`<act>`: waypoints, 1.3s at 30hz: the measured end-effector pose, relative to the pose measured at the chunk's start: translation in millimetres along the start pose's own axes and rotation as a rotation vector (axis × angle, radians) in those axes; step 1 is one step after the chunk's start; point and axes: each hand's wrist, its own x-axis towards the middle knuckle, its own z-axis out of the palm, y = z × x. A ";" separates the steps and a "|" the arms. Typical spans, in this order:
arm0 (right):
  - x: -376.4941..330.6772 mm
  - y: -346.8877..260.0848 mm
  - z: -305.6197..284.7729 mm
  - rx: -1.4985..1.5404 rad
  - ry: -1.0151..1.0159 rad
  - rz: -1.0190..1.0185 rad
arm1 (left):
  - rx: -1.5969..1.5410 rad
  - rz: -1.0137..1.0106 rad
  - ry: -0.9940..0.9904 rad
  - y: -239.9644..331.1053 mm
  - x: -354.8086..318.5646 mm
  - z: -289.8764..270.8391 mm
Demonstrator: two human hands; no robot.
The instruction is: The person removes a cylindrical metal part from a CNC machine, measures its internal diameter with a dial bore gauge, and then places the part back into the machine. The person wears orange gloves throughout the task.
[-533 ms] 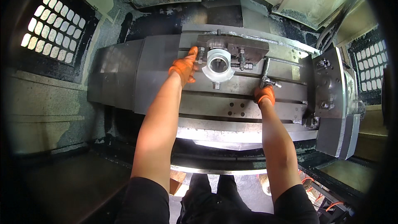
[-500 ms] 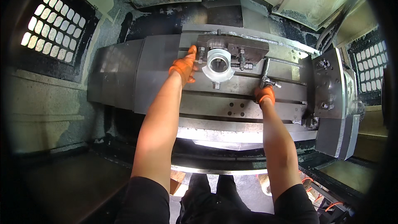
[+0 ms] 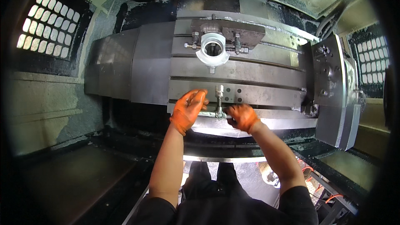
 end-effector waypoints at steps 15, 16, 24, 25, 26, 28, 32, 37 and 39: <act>96.7 -17.4 55.8 0.078 0.198 0.226 | 1.506 0.473 0.228 38.0 -8.0 71.4; 96.8 -35.8 22.8 -0.092 0.194 0.205 | 1.499 0.512 0.200 37.7 -5.0 73.7; 110.1 -40.1 17.3 0.695 0.016 0.686 | 1.124 0.330 0.602 62.4 8.1 56.7; 109.9 -39.5 12.6 0.704 -0.032 0.691 | 1.079 0.304 0.607 61.9 8.4 55.8; 109.7 -40.3 9.5 0.711 -0.081 0.680 | 1.047 0.286 0.603 58.5 7.6 54.6; 111.6 -39.6 3.9 0.721 -0.180 0.652 | 0.980 0.253 0.598 52.5 6.1 53.7; 114.5 -34.3 18.9 0.836 -0.101 0.636 | 0.775 0.280 0.552 48.9 10.2 49.7; 114.7 -36.0 13.0 0.667 -0.113 0.644 | 0.515 0.314 0.490 38.8 11.3 45.5; 116.6 -30.7 23.2 0.605 -0.138 0.631 | 0.473 0.315 0.459 36.8 13.3 44.9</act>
